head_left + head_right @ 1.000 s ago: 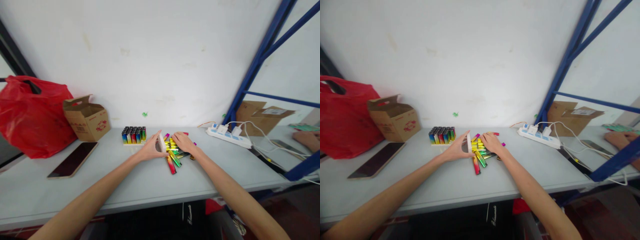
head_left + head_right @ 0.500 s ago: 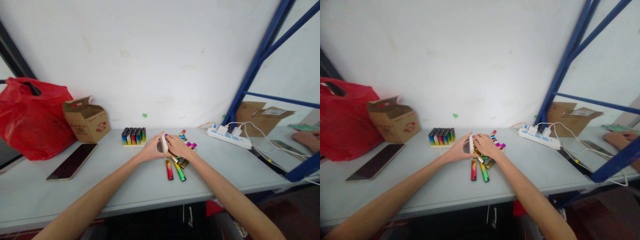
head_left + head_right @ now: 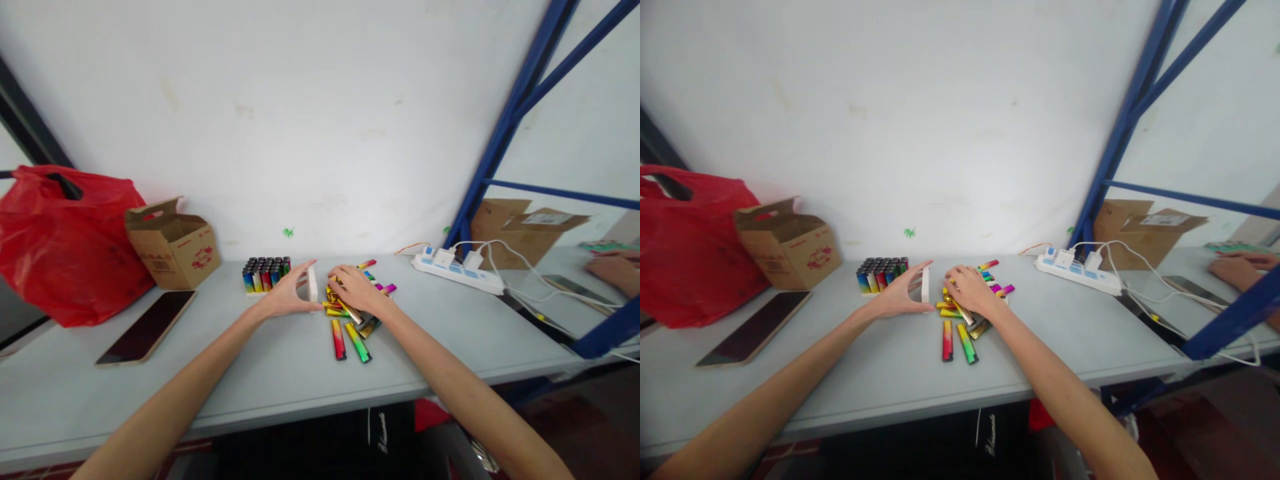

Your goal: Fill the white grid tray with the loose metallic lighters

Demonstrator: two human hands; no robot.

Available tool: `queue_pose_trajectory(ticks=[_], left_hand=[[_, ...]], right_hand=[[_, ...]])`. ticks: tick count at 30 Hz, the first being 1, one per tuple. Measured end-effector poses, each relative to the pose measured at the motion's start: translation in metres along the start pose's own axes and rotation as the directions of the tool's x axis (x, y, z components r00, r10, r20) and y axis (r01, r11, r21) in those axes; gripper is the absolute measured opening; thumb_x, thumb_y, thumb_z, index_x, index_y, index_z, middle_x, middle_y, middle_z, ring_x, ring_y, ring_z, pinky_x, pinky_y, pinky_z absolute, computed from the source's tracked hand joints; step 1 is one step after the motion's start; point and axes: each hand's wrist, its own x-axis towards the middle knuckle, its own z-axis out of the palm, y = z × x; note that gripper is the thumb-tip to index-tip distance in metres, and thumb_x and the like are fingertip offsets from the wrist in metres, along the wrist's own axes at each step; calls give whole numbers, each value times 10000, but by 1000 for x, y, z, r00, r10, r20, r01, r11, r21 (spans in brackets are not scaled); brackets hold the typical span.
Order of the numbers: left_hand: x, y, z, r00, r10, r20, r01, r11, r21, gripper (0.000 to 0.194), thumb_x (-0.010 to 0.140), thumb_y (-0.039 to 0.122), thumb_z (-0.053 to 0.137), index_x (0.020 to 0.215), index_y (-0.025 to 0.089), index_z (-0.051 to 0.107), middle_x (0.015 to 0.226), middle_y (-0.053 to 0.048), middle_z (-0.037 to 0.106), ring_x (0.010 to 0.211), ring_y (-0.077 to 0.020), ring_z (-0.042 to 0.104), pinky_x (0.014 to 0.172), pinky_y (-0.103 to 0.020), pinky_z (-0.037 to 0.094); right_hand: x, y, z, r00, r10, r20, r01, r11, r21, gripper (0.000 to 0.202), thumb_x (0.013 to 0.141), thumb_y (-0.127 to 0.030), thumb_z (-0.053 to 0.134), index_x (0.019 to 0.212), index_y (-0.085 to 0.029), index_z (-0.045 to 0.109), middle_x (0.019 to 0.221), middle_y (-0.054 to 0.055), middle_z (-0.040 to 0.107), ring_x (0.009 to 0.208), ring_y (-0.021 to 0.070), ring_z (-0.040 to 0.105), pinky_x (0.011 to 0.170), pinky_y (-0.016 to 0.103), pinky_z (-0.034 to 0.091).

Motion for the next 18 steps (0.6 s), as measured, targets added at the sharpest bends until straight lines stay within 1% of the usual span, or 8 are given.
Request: queue_pose_trajectory(ticks=[2, 3, 6, 8, 10, 13, 16, 18], left_hand=[[1, 1, 2, 1000, 1, -31, -1, 1000, 5, 1096, 653, 467, 925, 1579, 257, 377, 1627, -154, 386, 1469, -342, 444, 1206, -505, 413], [2, 1, 4, 998, 3, -57, -2, 1000, 17, 1068, 666, 479, 914, 1569, 259, 388, 1627, -147, 383, 1479, -334, 427, 1207, -489, 414], [7, 1, 10, 989, 13, -149, -4, 998, 61, 948, 712, 510, 873, 1518, 266, 439, 1590, -123, 419, 1478, -315, 416, 1192, -453, 431], [14, -1, 15, 976, 19, -218, -4, 998, 66, 864, 746, 519, 841, 1481, 269, 461, 1559, -105, 448, 1459, -297, 432, 1191, -435, 426], [26, -5, 19, 959, 8, -282, 5, 999, 44, 817, 763, 530, 817, 1449, 262, 464, 1531, -98, 470, 1424, -279, 466, 1187, -419, 419], [49, -17, 27, 945, -82, -315, 93, 996, 18, 830, 763, 581, 800, 1421, 221, 444, 1420, -123, 545, 1319, -272, 553, 1131, -415, 459], [69, -30, 36, 912, -165, -375, 239, 958, 161, 863, 747, 603, 808, 1401, 181, 435, 1353, -151, 565, 1309, -304, 552, 1146, -452, 424], [75, -37, 41, 910, -176, -376, 289, 918, 271, 885, 730, 608, 820, 1393, 161, 441, 1418, -182, 505, 1363, -328, 510, 1178, -453, 386]], right_hand=[[4, 3, 3, 1000, -3, -8, 3, 1000, -8, 356, 1082, -340, 434, 1341, -180, 620, 1438, 147, 584, 1325, 248, 524, 1125, 405, 364], [5, 4, 4, 1000, -16, 24, 16, 1000, -18, 360, 1082, -348, 439, 1352, -195, 621, 1466, 144, 565, 1354, 256, 504, 1131, 419, 359], [6, 9, 6, 985, -59, 161, 66, 997, -38, 349, 1093, -360, 416, 1258, -216, 688, 1356, 127, 640, 1276, 253, 573, 1080, 412, 400], [4, 12, 6, 982, -47, 182, 57, 997, -47, 371, 1096, -378, 405, 1221, -203, 709, 1286, 129, 669, 1184, 241, 623, 1038, 381, 425], [1, 16, 4, 987, -9, 160, 17, 998, -52, 378, 1088, -405, 431, 1215, -193, 717, 1271, 136, 671, 1141, 235, 634, 1031, 366, 424], [-2, 24, -1, 990, 13, 139, -4, 998, -68, 386, 1086, -413, 440, 1186, -185, 735, 1208, 139, 694, 1122, 236, 629, 1048, 377, 408], [-4, 38, -4, 993, 21, 115, -11, 996, -88, 425, 1103, -382, 380, 1186, -162, 734, 1156, 145, 723, 1126, 245, 630, 1067, 399, 400], [-5, 51, -3, 995, 45, 86, -38, 996, -86, 423, 1106, -358, 364, 1223, -159, 718, 1237, 146, 712, 1204, 247, 605, 1102, 403, 383]])
